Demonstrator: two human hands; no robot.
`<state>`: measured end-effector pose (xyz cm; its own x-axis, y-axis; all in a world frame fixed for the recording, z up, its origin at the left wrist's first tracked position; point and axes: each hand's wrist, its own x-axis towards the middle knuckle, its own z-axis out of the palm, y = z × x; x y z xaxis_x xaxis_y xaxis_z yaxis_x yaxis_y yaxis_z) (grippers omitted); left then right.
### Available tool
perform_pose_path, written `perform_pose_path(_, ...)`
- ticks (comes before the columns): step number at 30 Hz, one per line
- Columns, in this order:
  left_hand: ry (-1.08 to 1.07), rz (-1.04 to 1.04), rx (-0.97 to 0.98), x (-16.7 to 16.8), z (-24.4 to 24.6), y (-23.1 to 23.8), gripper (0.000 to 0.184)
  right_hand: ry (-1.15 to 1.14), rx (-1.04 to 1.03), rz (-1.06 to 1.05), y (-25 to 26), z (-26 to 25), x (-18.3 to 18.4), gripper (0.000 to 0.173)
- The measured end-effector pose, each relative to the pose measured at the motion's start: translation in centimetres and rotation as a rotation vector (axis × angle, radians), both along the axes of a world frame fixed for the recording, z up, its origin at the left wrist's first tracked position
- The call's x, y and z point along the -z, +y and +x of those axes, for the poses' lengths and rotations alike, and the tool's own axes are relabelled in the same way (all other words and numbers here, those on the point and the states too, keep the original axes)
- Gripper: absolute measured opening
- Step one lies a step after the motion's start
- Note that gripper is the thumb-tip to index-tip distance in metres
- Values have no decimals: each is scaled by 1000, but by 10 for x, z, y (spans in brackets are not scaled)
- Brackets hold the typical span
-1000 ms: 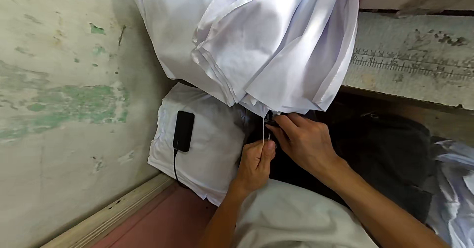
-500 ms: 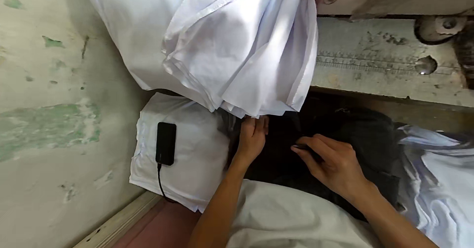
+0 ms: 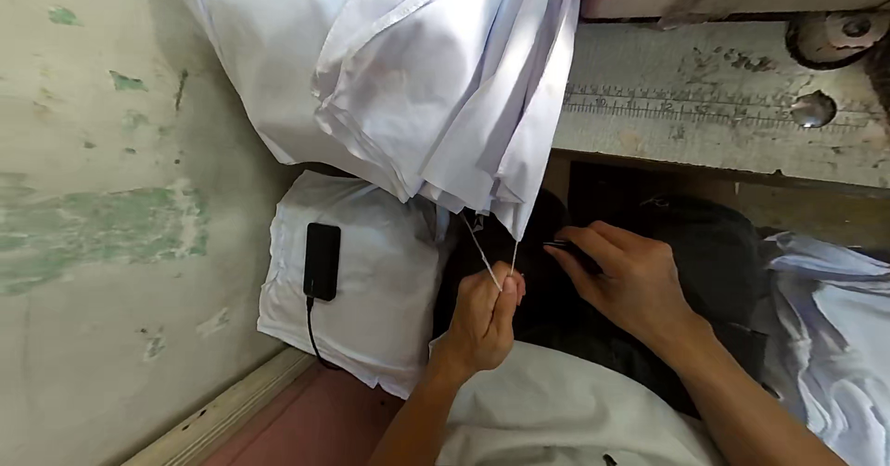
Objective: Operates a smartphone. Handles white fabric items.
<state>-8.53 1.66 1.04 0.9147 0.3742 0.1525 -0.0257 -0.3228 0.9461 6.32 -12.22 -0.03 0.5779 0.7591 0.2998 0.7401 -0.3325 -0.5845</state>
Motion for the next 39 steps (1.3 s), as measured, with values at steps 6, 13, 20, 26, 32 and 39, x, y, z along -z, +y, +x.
perform_pose_path(6, 6, 168, 42, -6, 3, -3, 37, -25, -81, 70, 28, -12, -17, 29)
perform_pose_path(13, 7, 303, 48, -10, -33, 4, 33, -12, -71, 18, 35, -19, -6, 30)
perform_pose_path(20, 69, 388, 36, -14, -47, 6, 34, 35, -163, 121, 94, -20, -7, 26)
perform_pose_path(26, 664, 490, -156, 18, -168, -9, 42, 102, -194, 67, 39, -19, 32, 35)
perform_pose_path(32, 1251, 70, -102, 43, -253, -69, 37, 33, -123, -19, 39, -16, 34, 32)
perform_pose_path(39, 1718, -485, -518, -56, -108, -44, 31, -58, -87, 118, 92, -13, 22, 26)
